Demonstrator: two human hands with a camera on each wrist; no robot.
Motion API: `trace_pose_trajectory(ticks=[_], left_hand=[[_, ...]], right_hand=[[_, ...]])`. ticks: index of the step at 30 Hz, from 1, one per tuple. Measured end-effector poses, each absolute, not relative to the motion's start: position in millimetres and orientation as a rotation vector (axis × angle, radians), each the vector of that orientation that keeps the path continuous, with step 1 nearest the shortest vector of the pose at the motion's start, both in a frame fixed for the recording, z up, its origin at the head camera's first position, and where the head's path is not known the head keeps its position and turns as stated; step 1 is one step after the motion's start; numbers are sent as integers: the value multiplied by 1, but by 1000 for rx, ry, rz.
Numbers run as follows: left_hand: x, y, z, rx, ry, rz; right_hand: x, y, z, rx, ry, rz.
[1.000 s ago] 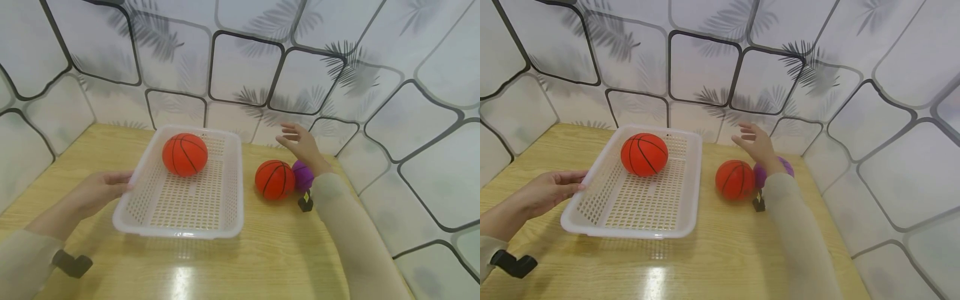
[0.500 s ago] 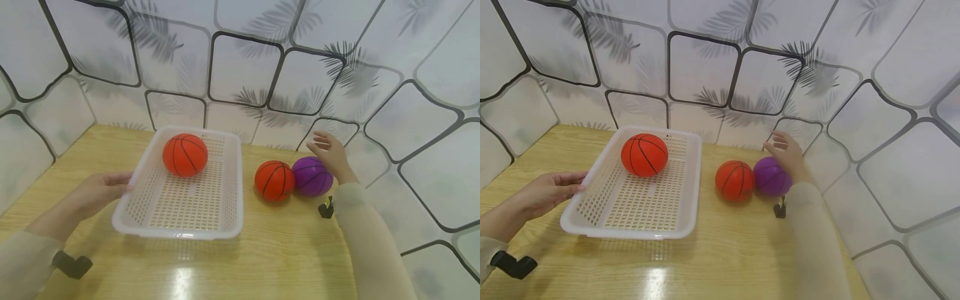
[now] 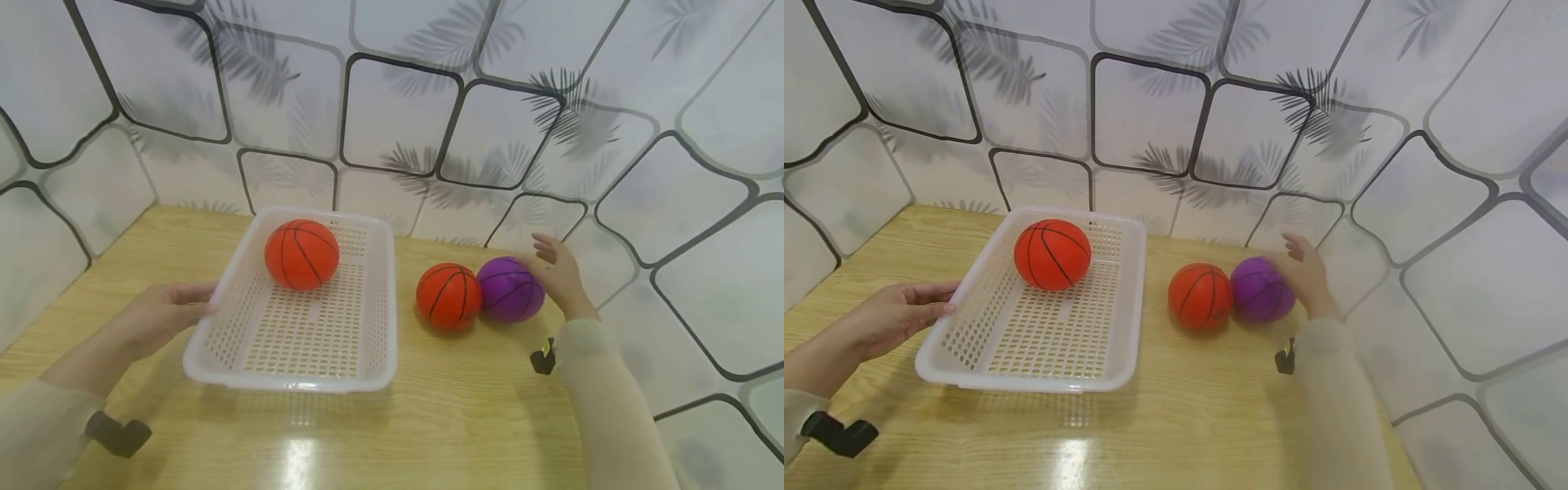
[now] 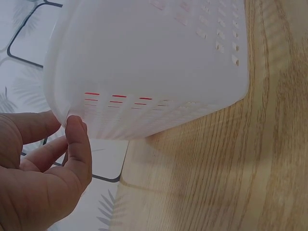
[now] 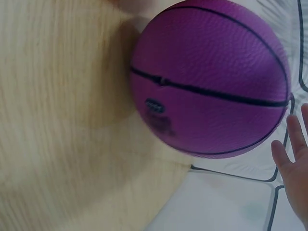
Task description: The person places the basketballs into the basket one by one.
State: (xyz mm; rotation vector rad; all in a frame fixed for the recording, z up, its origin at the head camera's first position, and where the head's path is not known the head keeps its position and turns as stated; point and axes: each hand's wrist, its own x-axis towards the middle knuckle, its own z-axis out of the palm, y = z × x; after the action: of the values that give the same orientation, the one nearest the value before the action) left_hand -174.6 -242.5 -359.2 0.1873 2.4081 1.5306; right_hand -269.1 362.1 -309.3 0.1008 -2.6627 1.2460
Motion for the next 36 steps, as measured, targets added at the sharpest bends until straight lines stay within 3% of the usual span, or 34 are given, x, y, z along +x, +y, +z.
trace_pose_trajectory(ticks=[18,36], left_hand=[[-175,-244,-361,213,2326,1616],[-174,-245,-362,220,2303,1690]], right_hand=[[-259,391,-361,63,-2769,1318],[-248,389,-367,-4,-2744,1499]])
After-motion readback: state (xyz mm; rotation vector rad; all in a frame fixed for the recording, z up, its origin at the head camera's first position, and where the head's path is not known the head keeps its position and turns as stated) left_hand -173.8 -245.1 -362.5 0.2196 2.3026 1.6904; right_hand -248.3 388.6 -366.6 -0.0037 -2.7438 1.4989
